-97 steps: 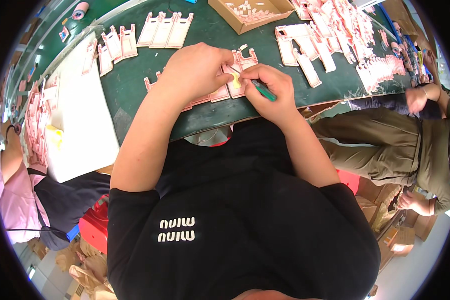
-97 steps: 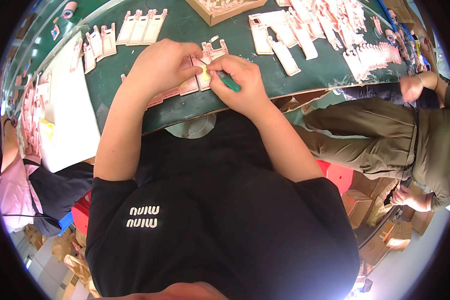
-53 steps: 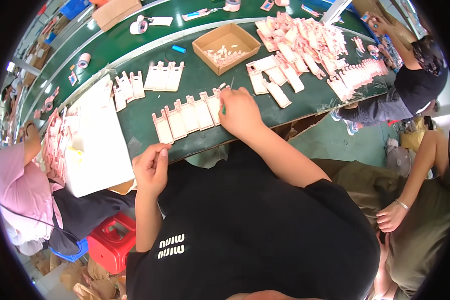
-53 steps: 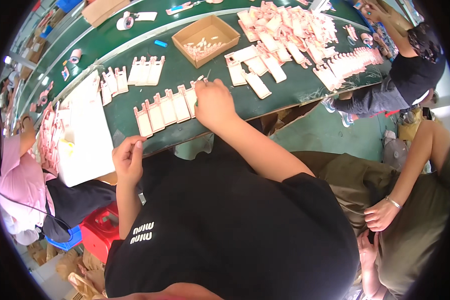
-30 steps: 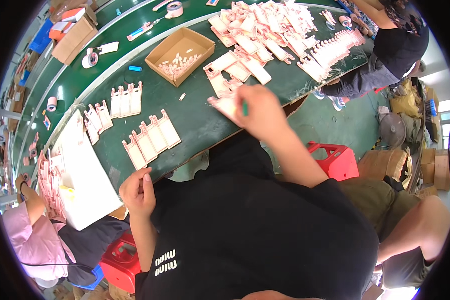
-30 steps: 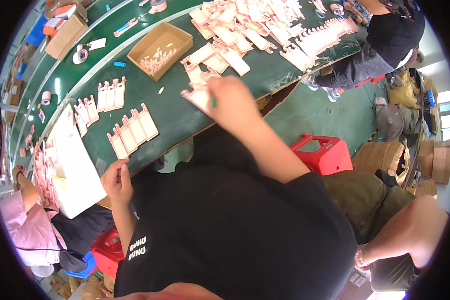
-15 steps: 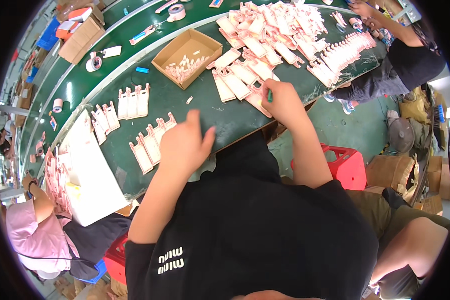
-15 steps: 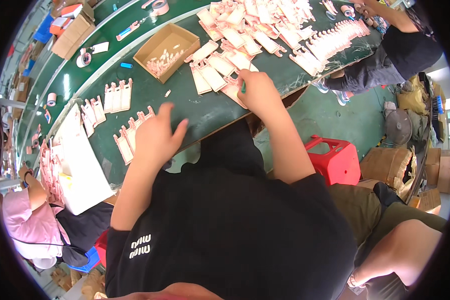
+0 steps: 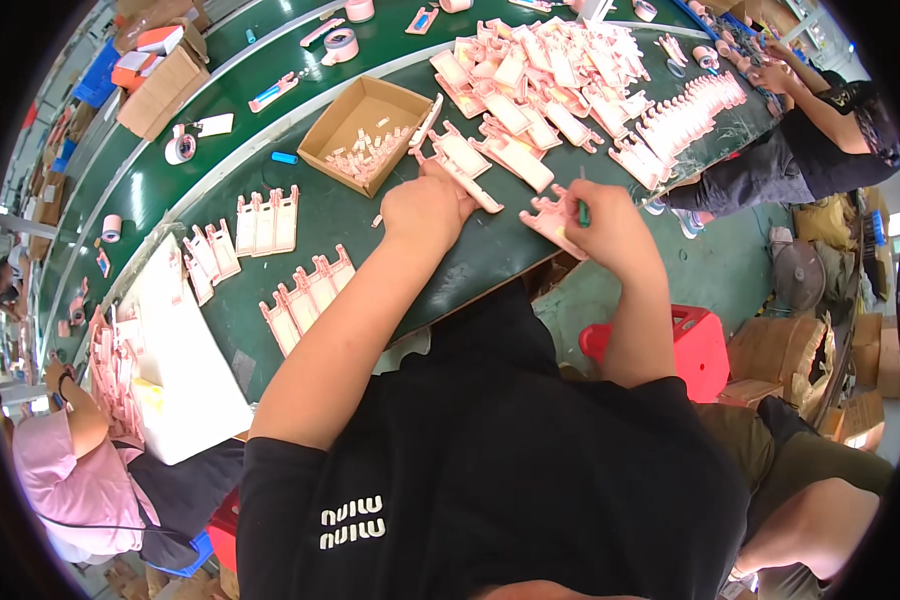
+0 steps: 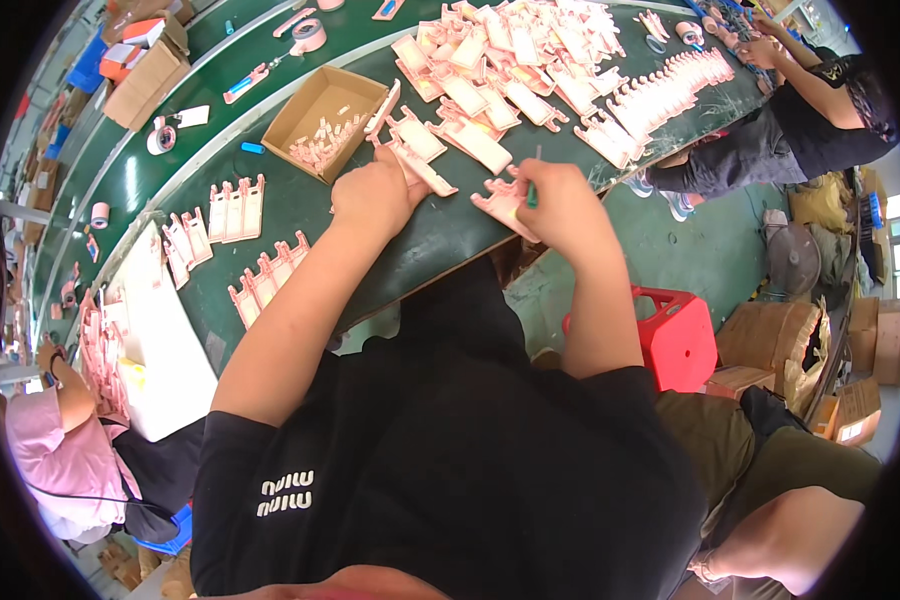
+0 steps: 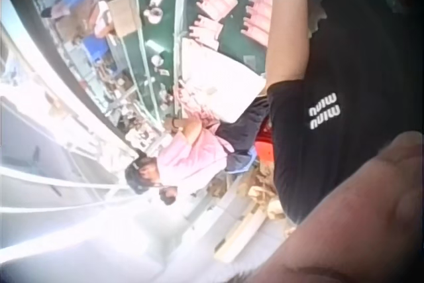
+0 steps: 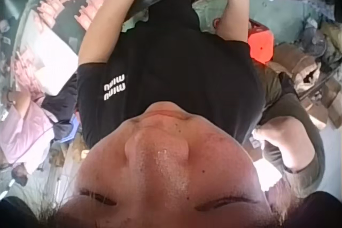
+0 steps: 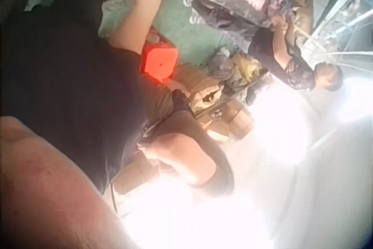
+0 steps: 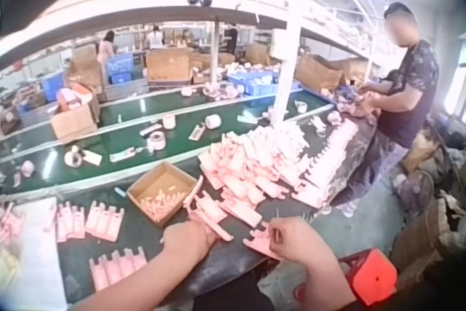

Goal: Assembling small plastic components by inserting tiny pins into frames at a factory workbench.

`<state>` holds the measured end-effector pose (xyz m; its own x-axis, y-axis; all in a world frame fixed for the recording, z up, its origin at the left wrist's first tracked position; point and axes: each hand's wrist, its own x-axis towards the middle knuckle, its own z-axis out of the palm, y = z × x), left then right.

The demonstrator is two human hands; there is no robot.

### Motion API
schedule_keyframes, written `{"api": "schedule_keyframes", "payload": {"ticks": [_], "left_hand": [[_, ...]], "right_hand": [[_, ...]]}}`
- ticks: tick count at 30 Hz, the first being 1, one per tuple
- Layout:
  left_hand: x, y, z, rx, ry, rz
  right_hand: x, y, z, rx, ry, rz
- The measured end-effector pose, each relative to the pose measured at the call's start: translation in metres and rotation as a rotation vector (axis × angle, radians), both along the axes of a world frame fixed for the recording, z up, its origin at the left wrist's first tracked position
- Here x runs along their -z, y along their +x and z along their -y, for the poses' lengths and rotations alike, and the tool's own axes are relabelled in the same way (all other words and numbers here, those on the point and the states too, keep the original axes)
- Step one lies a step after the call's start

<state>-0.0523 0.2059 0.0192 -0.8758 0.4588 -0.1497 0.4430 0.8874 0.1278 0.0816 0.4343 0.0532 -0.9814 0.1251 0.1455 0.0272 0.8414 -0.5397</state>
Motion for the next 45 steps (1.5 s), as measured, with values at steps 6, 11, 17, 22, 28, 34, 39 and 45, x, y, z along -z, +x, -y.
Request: {"api": "schedule_keyframes", "payload": {"ticks": [6, 11, 17, 22, 28, 34, 39, 45], "left_hand": [[-0.011, -0.002, 0.002, -0.004, -0.016, -0.004], [-0.04, 0.036, 0.041, 0.066, 0.094, 0.005], [-0.033, 0.07, 0.149, 0.056, 0.956, 0.448], [-0.004, 0.103, 0.283, -0.413, 1.145, 0.18], [0.018, 0.114, 0.328, -0.511, 0.632, -0.353], [0.009, 0.115, 0.297, -0.626, 0.368, -0.231], [0.012, 0.119, 0.277, -0.56, 0.347, -0.077], [0.007, 0.112, 0.255, -0.505, 0.376, -0.036]], "right_hand": [[0.023, -0.014, -0.021, 0.11, 0.008, 0.02], [0.046, -0.035, 0.002, 0.061, -0.091, -0.147], [0.053, -0.043, 0.007, 0.019, -0.015, -0.22], [0.019, -0.008, -0.015, 0.144, 0.02, -0.119], [0.053, -0.018, -0.029, 0.117, 0.113, -0.205], [0.028, -0.024, 0.029, 0.162, -0.042, -0.396], [0.046, -0.02, 0.102, -0.418, -0.456, -0.39], [0.058, -0.033, 0.16, -0.46, -0.642, -0.291]]}}
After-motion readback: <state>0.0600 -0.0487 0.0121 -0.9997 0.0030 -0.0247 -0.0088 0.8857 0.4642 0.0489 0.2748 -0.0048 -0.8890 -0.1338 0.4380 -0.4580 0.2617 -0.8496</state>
